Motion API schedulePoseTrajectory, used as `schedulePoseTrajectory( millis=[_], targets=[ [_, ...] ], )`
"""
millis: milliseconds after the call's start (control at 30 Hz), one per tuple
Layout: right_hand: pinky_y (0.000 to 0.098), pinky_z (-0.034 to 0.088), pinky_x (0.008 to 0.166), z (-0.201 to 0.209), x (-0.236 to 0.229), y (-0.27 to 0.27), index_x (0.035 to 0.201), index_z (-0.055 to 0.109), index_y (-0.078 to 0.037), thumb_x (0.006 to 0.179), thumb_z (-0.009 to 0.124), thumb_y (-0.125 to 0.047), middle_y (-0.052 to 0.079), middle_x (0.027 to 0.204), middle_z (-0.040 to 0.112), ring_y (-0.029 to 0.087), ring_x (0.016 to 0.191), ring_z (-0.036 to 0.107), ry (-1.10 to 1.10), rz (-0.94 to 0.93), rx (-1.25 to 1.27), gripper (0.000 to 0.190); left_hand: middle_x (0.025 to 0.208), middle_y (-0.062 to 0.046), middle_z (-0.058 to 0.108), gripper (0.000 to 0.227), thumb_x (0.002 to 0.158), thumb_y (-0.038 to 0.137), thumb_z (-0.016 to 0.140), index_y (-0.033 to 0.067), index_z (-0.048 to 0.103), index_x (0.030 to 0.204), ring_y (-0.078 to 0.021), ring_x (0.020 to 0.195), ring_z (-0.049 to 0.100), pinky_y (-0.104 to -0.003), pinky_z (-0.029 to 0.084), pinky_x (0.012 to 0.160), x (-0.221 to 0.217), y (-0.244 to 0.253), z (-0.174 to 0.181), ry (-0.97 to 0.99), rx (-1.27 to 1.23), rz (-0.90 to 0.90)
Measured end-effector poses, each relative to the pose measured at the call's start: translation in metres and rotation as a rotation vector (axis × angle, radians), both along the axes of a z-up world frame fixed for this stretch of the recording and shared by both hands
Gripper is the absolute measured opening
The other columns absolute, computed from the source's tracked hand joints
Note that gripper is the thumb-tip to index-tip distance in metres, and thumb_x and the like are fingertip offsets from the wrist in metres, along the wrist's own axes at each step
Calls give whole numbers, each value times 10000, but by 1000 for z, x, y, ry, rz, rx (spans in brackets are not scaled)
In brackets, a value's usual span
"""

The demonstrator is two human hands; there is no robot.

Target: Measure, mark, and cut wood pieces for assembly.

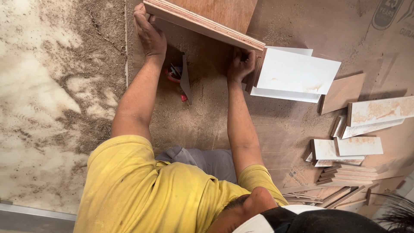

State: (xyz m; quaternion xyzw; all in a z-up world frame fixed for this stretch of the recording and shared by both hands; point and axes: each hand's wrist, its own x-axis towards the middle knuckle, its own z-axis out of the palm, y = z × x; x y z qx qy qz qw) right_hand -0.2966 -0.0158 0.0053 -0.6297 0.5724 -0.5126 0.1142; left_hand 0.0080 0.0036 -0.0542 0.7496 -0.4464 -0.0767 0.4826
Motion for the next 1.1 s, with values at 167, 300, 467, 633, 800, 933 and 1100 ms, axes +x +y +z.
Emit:
schedulePoseTrajectory(
  millis=[167,300,467,633,800,933,1100],
  targets=[
    [290,645,704,-9,-4,0,906,590,-68,929,674,90,30,873,671,153,820,686,33,-20,16,180,1337,-129,512,270,1022,-104,524,43,386,1201,-240,1251,621,-325,590,1040,-1,2,13,12,-49,-19],
    [338,638,745,4,3,-2,1006,585,-43,941,656,70,72,941,664,226,876,692,176,-17,-53,149,1245,-101,573,149,1129,41,421,90,394,1267,-189,1154,668,-337,636,923,-4,-1,-12,155,-16,-17],
    [357,662,775,-5,-1,3,1112,536,-48,922,642,27,91,947,678,245,880,727,225,-53,-71,230,1199,-136,601,435,1018,77,521,46,343,1414,-235,1120,666,-411,668,890,-1,4,19,200,-31,-55],
    [343,666,755,3,5,4,1156,487,-59,927,650,8,90,917,697,246,844,750,169,-51,-37,288,1127,-113,606,493,923,-22,568,51,377,1371,-262,1111,660,-440,643,967,0,5,27,120,7,-48],
    [318,666,785,-24,-6,4,1291,354,-65,1017,575,22,87,1010,694,223,900,746,156,35,-112,362,1215,-154,575,417,909,7,577,56,392,1280,-305,1182,627,-453,587,1041,1,5,36,12,35,-33],
    [357,624,824,-1,2,5,1520,167,-96,1026,547,14,112,1084,662,245,942,698,222,55,-223,633,1195,-170,568,428,915,9,570,30,380,1298,-322,1168,619,-495,551,1025,-3,4,58,63,86,-34],
    [345,624,804,-2,7,3,1455,323,-189,1059,584,-13,142,1083,639,258,949,690,117,33,-130,507,1160,-199,527,441,891,79,572,9,348,1264,-348,1100,593,-512,513,946,-2,4,62,77,-74,-58]
  ],
)
